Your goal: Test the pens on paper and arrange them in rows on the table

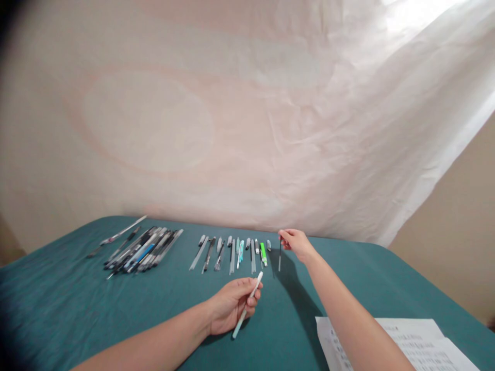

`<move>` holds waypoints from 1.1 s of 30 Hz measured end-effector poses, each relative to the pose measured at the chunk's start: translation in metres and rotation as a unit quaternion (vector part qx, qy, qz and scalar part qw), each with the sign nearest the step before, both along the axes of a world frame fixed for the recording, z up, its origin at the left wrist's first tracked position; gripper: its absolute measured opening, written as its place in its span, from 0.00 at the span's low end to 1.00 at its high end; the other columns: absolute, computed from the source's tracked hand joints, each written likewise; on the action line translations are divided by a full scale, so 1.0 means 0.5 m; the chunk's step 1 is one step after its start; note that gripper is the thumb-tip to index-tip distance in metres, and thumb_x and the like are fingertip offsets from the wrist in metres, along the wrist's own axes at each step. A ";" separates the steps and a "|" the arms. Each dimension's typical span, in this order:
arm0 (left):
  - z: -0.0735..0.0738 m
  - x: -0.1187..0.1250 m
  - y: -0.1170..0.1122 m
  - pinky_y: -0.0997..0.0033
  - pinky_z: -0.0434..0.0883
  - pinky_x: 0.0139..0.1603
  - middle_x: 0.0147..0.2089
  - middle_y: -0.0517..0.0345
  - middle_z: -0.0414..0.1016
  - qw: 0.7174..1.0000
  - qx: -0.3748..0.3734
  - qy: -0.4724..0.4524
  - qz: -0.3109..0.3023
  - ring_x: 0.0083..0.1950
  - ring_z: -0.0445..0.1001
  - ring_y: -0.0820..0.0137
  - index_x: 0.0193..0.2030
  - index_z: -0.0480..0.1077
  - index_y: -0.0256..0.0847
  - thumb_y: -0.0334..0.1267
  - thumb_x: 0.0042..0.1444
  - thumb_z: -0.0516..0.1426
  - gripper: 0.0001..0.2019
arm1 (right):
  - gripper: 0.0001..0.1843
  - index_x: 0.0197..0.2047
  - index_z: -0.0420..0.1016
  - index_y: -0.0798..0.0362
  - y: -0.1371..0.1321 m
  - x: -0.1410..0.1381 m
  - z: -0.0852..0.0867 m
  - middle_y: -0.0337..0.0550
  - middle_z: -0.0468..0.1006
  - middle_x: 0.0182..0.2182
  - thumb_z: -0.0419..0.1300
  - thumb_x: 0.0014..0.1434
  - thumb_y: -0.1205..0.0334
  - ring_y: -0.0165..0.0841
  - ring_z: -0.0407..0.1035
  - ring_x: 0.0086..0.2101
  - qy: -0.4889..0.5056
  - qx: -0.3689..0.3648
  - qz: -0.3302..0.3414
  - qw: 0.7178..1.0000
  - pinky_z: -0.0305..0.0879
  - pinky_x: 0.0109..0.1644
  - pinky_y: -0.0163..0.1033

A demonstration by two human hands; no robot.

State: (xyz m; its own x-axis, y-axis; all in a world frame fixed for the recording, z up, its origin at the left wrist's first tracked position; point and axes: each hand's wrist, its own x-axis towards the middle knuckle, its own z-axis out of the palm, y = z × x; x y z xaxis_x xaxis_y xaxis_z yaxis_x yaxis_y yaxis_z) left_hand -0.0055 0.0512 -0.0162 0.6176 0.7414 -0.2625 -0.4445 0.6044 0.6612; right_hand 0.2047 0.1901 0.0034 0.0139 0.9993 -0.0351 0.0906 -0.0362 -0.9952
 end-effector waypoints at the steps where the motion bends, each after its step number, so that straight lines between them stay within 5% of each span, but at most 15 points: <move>1: 0.000 0.000 0.000 0.83 0.55 0.21 0.25 0.61 0.64 1.000 0.000 0.000 0.001 0.21 0.60 0.84 0.34 0.65 0.33 0.39 0.50 0.56 0.10 | 0.10 0.23 0.70 0.58 0.006 -0.004 -0.015 0.38 0.70 0.18 0.63 0.44 0.59 0.22 0.61 0.16 -0.023 -0.018 0.000 1.000 0.60 0.17 0.27; 7: 0.005 0.000 -0.001 0.83 0.56 0.21 0.25 0.62 0.64 1.000 -0.013 0.008 0.006 0.20 0.60 0.84 0.33 0.64 0.34 0.39 0.49 0.57 0.09 | 0.11 0.18 0.67 0.57 0.023 -0.032 -0.070 0.35 0.66 0.11 0.61 0.46 0.62 0.22 0.58 0.12 -0.131 -0.068 -0.017 0.989 0.57 0.15 0.28; 16: 0.006 0.001 -0.002 0.82 0.60 0.26 0.26 0.59 0.65 0.999 -0.017 -0.021 0.027 0.22 0.62 0.83 0.31 0.65 0.34 0.38 0.49 0.57 0.09 | 0.13 0.18 0.67 0.57 0.004 -0.043 -0.048 0.36 0.66 0.13 0.58 0.48 0.59 0.22 0.58 0.13 -0.200 -0.047 -0.003 0.979 0.56 0.15 0.27; 22: 0.024 0.000 -0.003 0.81 0.58 0.27 0.24 0.62 0.64 0.985 0.079 -0.020 0.153 0.24 0.61 0.81 0.31 0.66 0.35 0.43 0.45 0.59 0.13 | 0.08 0.23 0.70 0.57 -0.098 -0.062 0.017 0.38 0.72 0.19 0.58 0.47 0.61 0.22 0.61 0.16 -0.219 -0.022 0.088 0.972 0.53 0.15 0.26; 27: 0.031 0.002 -0.007 0.81 0.51 0.20 0.18 0.69 0.56 0.977 0.119 0.002 0.178 0.18 0.51 0.84 0.31 0.65 0.36 0.45 0.45 0.59 0.14 | 0.10 0.28 0.72 0.57 -0.228 -0.098 0.064 0.39 0.73 0.23 0.58 0.47 0.57 0.23 0.63 0.18 -0.185 -0.071 0.343 0.918 0.57 0.18 0.27; 33: 0.024 0.006 -0.008 0.80 0.54 0.23 0.20 0.67 0.58 0.972 0.137 -0.008 0.189 0.20 0.54 0.83 0.31 0.65 0.35 0.44 0.46 0.59 0.13 | 0.14 0.26 0.67 0.56 -0.289 -0.134 0.053 0.34 0.66 0.19 0.56 0.49 0.52 0.23 0.61 0.18 -0.161 -0.029 0.265 0.950 0.55 0.17 0.26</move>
State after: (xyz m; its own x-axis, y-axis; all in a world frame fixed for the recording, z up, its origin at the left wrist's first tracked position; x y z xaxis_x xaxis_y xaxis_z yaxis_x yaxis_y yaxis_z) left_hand -0.0023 0.0472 -0.0042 0.2894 0.9571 -0.0159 -0.6120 0.1978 0.7657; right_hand 0.1375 0.0457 0.0300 -0.4714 0.8655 -0.1693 0.4116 0.0462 -0.9102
